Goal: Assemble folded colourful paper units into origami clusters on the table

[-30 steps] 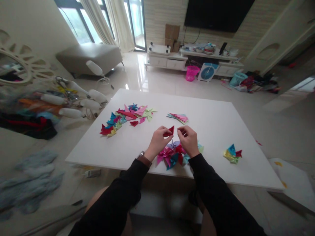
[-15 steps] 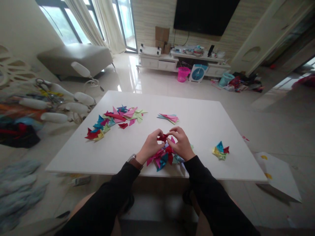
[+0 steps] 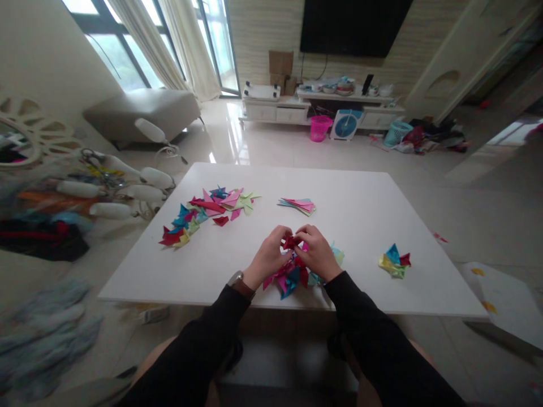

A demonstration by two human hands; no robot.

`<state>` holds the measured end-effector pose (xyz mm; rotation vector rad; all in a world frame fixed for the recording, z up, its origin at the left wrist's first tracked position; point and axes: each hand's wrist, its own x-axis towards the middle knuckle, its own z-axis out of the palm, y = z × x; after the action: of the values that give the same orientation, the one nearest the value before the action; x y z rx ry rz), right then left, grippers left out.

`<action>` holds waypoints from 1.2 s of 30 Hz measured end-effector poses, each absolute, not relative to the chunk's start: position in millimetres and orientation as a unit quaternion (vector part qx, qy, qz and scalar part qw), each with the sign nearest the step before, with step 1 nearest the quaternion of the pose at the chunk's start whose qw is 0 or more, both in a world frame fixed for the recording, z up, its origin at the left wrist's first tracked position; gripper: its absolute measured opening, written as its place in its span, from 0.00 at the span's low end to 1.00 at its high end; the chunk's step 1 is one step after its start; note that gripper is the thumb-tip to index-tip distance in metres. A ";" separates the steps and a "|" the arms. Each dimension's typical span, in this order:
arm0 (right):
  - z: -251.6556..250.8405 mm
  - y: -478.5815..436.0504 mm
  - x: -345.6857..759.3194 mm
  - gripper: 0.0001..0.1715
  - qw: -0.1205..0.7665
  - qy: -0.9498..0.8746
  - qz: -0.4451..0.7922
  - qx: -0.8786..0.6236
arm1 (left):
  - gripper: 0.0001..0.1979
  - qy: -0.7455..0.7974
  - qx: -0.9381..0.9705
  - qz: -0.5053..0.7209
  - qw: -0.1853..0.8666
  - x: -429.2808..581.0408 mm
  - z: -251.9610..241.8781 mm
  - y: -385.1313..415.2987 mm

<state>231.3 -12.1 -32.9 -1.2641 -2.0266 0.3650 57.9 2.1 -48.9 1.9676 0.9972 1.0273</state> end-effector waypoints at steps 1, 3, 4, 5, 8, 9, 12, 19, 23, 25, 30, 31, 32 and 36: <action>-33.3 -12.0 230.5 0.08 0.352 -0.786 0.141 -0.487 | 0.17 0.384 0.760 0.395 0.344 56.7 -49.2 2.1; -33.6 -11.9 230.8 0.07 0.345 -0.789 0.140 -0.489 | 0.19 0.383 0.760 0.393 0.349 54.0 -49.1 2.7; -33.5 -12.0 232.1 0.06 0.343 -0.787 0.137 -0.494 | 0.21 0.384 0.757 0.393 0.354 52.6 -48.6 3.4; -33.5 -12.2 234.4 0.06 0.341 -0.784 0.134 -0.501 | 0.23 0.388 0.753 0.394 0.357 51.1 -47.8 4.3; -34.5 -13.9 247.2 0.06 0.346 -0.763 0.138 -0.528 | 0.25 0.413 0.738 0.401 0.351 46.9 -43.9 7.5; -35.6 -14.8 253.8 0.06 0.344 -0.756 0.143 -0.538 | 0.25 0.423 0.733 0.403 0.349 45.6 -42.7 8.9; -40.2 -19.0 282.3 0.06 0.319 -0.741 0.132 -0.576 | 0.23 0.436 0.731 0.394 0.349 42.6 -41.0 13.7; -47.5 -43.5 390.2 0.08 0.158 -0.635 0.077 -0.752 | 0.18 0.464 0.716 0.387 0.348 44.6 -39.2 18.9; -55.5 -62.5 446.9 0.07 0.023 -0.566 0.114 -0.816 | 0.16 0.456 0.722 0.387 0.347 50.8 -41.9 20.7; -59.9 -69.8 465.3 0.08 -0.039 -0.543 0.132 -0.829 | 0.15 0.455 0.725 0.381 0.349 54.7 -44.3 22.2; -66.4 -75.1 485.3 0.11 -0.118 -0.497 0.126 -0.850 | 0.13 0.447 0.731 0.373 0.355 63.8 -48.4 26.7; -67.0 -74.6 486.7 0.11 -0.124 -0.491 0.126 -0.853 | 0.12 0.446 0.732 0.373 0.354 65.1 -48.7 27.5; -67.5 -74.0 487.7 0.11 -0.128 -0.485 0.126 -0.856 | 0.12 0.446 0.733 0.373 0.354 66.0 -48.8 28.3; -69.3 -74.0 491.4 0.11 -0.135 -0.456 0.126 -0.871 | 0.11 0.446 0.737 0.367 0.352 65.3 -48.5 30.9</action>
<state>491.4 -74.0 -69.3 -2.9976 -1.5709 0.4336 65.3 30.9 -48.5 1.9063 1.1530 0.9497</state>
